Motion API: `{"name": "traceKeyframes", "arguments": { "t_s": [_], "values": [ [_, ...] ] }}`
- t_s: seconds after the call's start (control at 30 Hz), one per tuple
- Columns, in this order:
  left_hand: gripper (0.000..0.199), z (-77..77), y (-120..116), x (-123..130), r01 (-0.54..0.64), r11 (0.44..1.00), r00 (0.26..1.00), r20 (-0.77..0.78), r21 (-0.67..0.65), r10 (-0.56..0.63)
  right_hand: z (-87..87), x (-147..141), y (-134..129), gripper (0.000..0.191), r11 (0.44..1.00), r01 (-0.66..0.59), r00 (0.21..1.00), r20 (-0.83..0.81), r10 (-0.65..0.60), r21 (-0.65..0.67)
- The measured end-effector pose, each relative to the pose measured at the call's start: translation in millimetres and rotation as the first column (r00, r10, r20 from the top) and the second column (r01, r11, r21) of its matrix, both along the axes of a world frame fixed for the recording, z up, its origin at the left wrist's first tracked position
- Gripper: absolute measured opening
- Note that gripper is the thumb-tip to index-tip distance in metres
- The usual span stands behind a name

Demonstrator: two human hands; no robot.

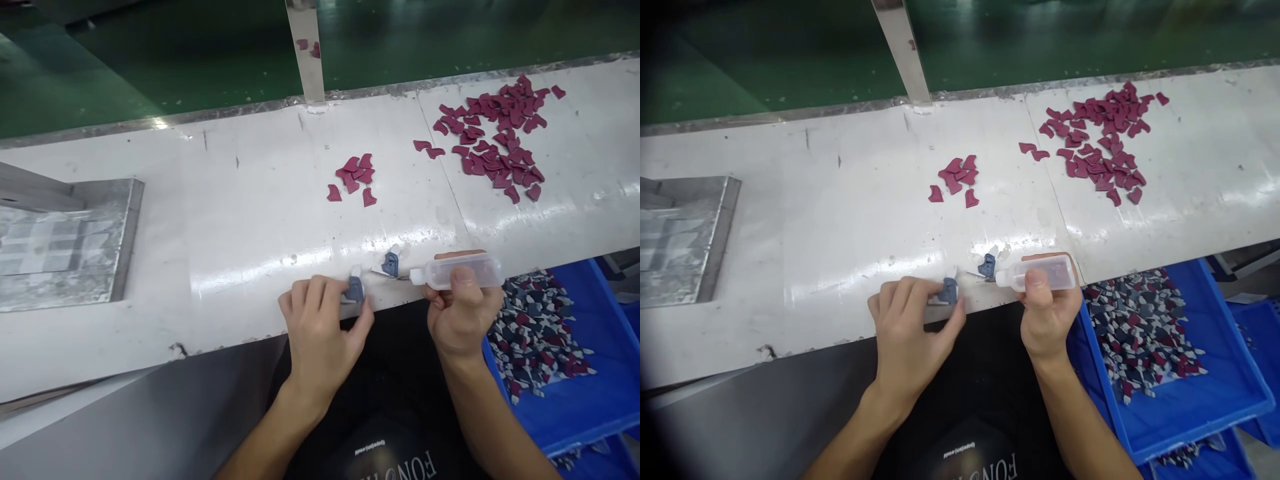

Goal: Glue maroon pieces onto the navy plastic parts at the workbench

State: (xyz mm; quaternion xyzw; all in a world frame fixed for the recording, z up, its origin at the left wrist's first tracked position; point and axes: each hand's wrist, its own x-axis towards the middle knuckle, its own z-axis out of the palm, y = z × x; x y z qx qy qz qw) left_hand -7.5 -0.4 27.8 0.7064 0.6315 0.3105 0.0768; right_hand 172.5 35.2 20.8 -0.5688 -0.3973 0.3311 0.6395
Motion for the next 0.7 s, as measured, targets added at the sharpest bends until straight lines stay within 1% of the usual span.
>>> {"name": "traceKeyframes", "arguments": {
  "t_s": [0.13,0.2,0.37,0.5,0.6,0.7],
  "values": [
    [0.013,1.3,-18.2,5.7,0.17,0.985,0.985,0.026,0.006,-0.17,-4.2,1.1,2.8,0.029,0.999,0.01,0.999,-0.038,-0.008,0.031],
    [0.013,-0.1,-18.9,11.2,0.193,0.981,0.981,0.035,0.002,-0.193,-3.0,0.6,4.9,0.03,1.0,0.009,0.999,-0.047,-0.008,0.029],
    [0.018,-2.3,-1.5,19.1,0.146,0.989,0.988,0.058,-0.036,-0.144,1.4,-0.5,4.2,0.031,1.0,-0.017,0.997,-0.074,0.015,-0.019],
    [0.023,-2.2,8.1,19.0,0.119,0.991,0.987,0.116,-0.064,-0.111,-1.2,2.3,-0.4,0.029,0.998,-0.044,0.998,0.044,0.045,-0.035],
    [0.023,-2.3,8.6,19.0,0.086,0.993,0.985,0.153,-0.075,-0.074,-4.4,3.8,-3.3,0.027,0.996,-0.089,0.987,0.134,0.092,-0.03],
    [0.023,-2.0,7.9,19.8,0.075,0.993,0.983,0.177,-0.094,-0.058,-7.2,4.5,-4.6,0.027,0.995,-0.099,0.974,0.202,0.098,-0.008]
  ]
}}
